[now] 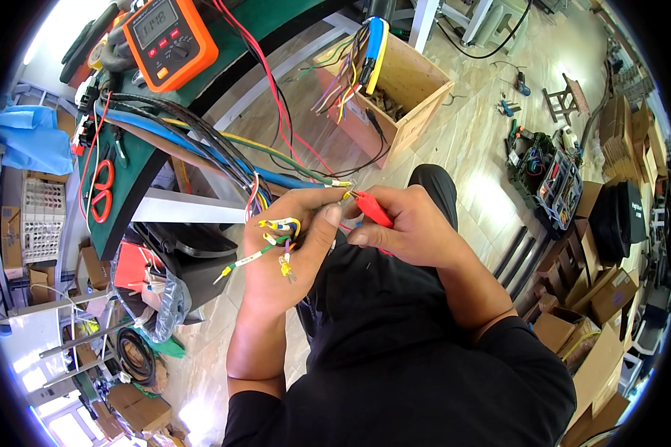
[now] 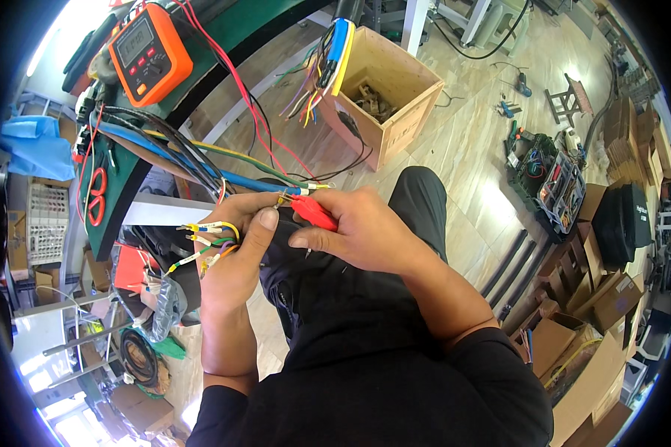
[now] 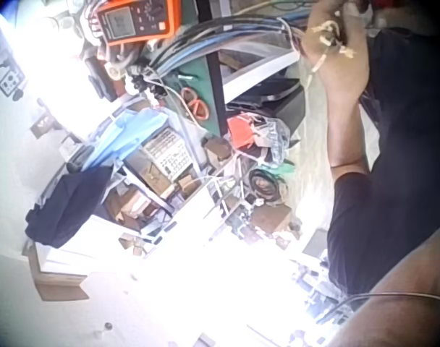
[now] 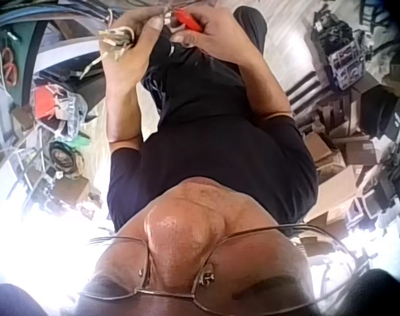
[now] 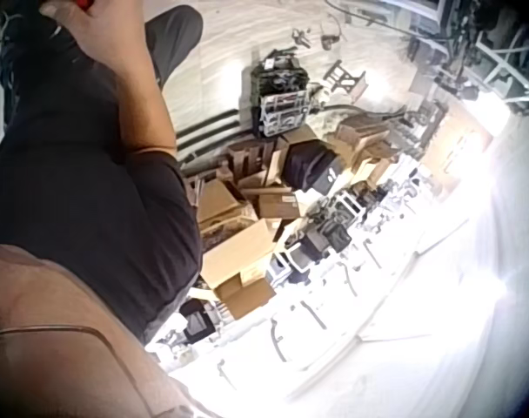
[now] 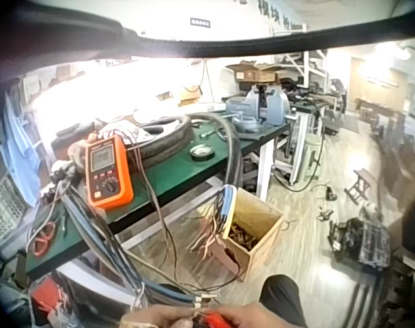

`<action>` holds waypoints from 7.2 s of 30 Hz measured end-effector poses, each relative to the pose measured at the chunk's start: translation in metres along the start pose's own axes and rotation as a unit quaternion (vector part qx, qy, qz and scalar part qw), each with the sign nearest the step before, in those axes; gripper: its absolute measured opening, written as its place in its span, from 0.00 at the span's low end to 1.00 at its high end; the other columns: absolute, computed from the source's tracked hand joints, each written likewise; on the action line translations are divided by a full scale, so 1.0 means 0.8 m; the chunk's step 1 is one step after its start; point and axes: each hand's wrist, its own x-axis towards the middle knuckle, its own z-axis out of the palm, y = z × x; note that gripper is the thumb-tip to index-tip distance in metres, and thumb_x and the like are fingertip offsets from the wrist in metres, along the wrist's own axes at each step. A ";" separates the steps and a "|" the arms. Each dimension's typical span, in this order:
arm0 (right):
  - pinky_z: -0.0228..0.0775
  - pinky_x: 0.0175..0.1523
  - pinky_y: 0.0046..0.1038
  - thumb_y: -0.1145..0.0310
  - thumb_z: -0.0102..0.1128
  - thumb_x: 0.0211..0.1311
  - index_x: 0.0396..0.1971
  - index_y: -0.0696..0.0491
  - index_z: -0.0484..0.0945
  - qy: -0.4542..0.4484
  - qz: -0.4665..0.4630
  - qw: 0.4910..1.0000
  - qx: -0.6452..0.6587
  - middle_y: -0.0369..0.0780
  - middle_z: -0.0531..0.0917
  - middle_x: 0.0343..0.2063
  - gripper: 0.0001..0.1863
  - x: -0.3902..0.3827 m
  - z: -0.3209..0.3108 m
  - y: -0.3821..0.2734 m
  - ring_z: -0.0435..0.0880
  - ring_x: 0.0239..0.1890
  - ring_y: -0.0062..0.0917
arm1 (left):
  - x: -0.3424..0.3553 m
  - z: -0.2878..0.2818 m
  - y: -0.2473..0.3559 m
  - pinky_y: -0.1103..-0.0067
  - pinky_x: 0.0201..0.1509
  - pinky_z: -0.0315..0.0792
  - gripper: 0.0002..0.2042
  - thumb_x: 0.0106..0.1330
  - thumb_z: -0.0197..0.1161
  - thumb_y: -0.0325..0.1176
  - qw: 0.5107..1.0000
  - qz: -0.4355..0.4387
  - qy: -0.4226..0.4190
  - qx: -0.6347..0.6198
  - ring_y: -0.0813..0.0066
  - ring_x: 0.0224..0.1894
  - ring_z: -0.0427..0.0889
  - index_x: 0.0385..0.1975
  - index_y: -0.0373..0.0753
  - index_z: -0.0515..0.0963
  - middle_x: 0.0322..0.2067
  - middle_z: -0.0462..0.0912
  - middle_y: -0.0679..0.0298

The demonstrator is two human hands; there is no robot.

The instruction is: The person holds a bundle of wires, isolates individual wires, and uses a multimeter probe to test electrical connections while monitoring the digital display on the multimeter.

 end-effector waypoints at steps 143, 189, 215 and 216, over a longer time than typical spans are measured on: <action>0.66 0.32 0.25 0.60 0.60 0.60 0.42 0.63 0.79 0.186 0.192 0.962 -0.062 0.38 0.76 0.20 0.20 -0.043 -0.009 0.168 0.72 0.24 0.20 | 0.173 0.060 -0.174 0.79 0.18 0.52 0.10 0.66 0.58 0.37 0.941 -0.295 0.100 -0.132 0.82 0.16 0.61 0.30 0.37 0.73 0.16 0.65 0.71; 0.68 0.42 0.21 0.67 0.58 0.63 0.48 0.62 0.76 0.155 0.036 0.975 0.155 0.34 0.79 0.33 0.17 0.037 -0.001 0.069 0.74 0.34 0.15 | 0.151 0.030 -0.071 0.82 0.16 0.51 0.11 0.63 0.62 0.32 0.900 -0.204 0.224 -0.313 0.84 0.12 0.57 0.20 0.41 0.70 0.14 0.61 0.74; 0.69 0.37 0.22 0.67 0.55 0.66 0.49 0.61 0.77 0.201 0.036 0.924 0.323 0.32 0.76 0.27 0.16 0.138 -0.001 0.029 0.74 0.29 0.16 | 0.127 0.030 -0.073 0.82 0.16 0.55 0.06 0.64 0.61 0.31 0.916 -0.219 0.127 -0.312 0.84 0.13 0.63 0.31 0.36 0.74 0.16 0.69 0.72; 0.69 0.37 0.22 0.68 0.55 0.65 0.49 0.61 0.77 0.202 0.036 0.924 0.324 0.32 0.76 0.27 0.16 0.139 -0.001 0.026 0.73 0.29 0.16 | 0.127 0.029 -0.074 0.83 0.16 0.55 0.06 0.64 0.61 0.31 0.917 -0.217 0.125 -0.311 0.84 0.13 0.63 0.31 0.36 0.74 0.16 0.69 0.72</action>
